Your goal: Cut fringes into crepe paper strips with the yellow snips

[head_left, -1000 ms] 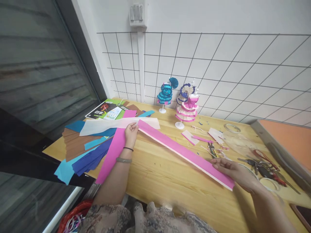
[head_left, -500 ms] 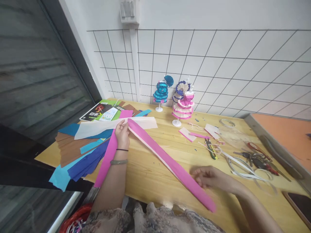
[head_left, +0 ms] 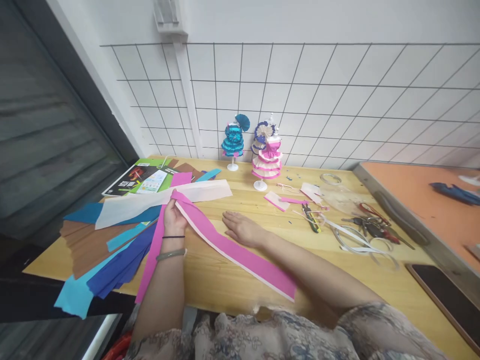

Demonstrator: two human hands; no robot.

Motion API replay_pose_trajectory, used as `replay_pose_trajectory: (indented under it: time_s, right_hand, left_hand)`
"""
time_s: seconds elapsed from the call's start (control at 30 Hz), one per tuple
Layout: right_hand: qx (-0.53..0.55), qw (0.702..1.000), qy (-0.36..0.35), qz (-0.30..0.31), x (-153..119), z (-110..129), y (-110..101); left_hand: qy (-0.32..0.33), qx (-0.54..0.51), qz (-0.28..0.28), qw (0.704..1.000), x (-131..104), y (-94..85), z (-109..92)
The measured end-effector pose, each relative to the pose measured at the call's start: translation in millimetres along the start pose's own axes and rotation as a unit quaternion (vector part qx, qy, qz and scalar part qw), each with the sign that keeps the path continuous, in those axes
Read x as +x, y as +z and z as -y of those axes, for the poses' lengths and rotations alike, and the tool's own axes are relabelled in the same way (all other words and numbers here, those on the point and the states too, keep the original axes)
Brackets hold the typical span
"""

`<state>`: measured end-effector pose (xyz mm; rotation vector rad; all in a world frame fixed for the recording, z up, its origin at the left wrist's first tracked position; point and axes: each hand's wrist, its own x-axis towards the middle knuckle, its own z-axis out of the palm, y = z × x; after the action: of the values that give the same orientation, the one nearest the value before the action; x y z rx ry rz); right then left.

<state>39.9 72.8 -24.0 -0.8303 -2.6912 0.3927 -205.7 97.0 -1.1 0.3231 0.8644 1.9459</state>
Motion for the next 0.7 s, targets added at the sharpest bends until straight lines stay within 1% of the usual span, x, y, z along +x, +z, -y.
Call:
replay_pose_trajectory:
  time_s: [0.03, 0.1, 0.17, 0.2, 0.27, 0.3, 0.37, 0.4, 0.43, 0.5, 0.53, 0.57, 0.63, 0.7]
  right_hand:
    - [-0.002, 1.0, -0.003, 0.003, -8, 0, -1]
    - [-0.008, 1.0, -0.003, 0.007, -31, -2, -6]
    - [-0.027, 1.0, 0.011, 0.01, -62, -10, -16]
    - [-0.041, 0.999, 0.029, 0.007, -80, -16, -22]
    - [-0.075, 0.993, 0.094, -0.016, -116, -31, -35]
    - [-0.101, 0.984, 0.142, -0.035, -134, -40, -41]
    - [-0.162, 0.956, 0.233, -0.074, -165, -54, -53]
    - [-0.187, 0.942, 0.265, -0.091, -176, -58, -57]
    - [-0.204, 0.932, 0.281, -0.104, -184, -59, -60]
    - [-0.217, 0.926, 0.28, -0.127, -187, -52, -61]
    - [-0.211, 0.933, 0.264, -0.128, -181, -44, -60]
    - [-0.193, 0.945, 0.237, -0.114, -172, -33, -56]
    - [-0.144, 0.969, 0.18, -0.09, -143, -6, -46]
    - [-0.094, 0.989, 0.108, -0.043, -111, 18, -34]
  left_hand:
    - [0.007, 0.009, -0.003, 1.0, 1, -1.1, 1]
    - [0.003, 0.013, -0.007, 1.0, 3, -1.7, 2]
    - [-0.014, -0.005, -0.012, 1.0, 3, 0.5, 3]
    - [-0.024, -0.016, -0.012, 1.0, 1, 2.5, 3]
    - [-0.042, -0.033, -0.004, 0.999, -2, 7.7, 2]
    - [-0.05, -0.036, 0.001, 0.998, -5, 10.6, 1]
    - [-0.063, -0.03, 0.013, 0.997, -10, 16.0, -1]
    - [-0.069, -0.023, 0.021, 0.997, -12, 18.3, -1]
    - [-0.074, -0.02, 0.028, 0.997, -14, 20.1, -2]
    - [-0.082, -0.031, 0.035, 0.996, -16, 22.3, -4]
    - [-0.086, -0.045, 0.032, 0.995, -17, 22.6, -4]
    - [-0.088, -0.061, 0.024, 0.994, -16, 22.4, -5]
    - [-0.083, -0.083, 0.001, 0.993, -15, 20.9, -5]
    - [-0.075, -0.091, -0.016, 0.993, -13, 18.2, -4]
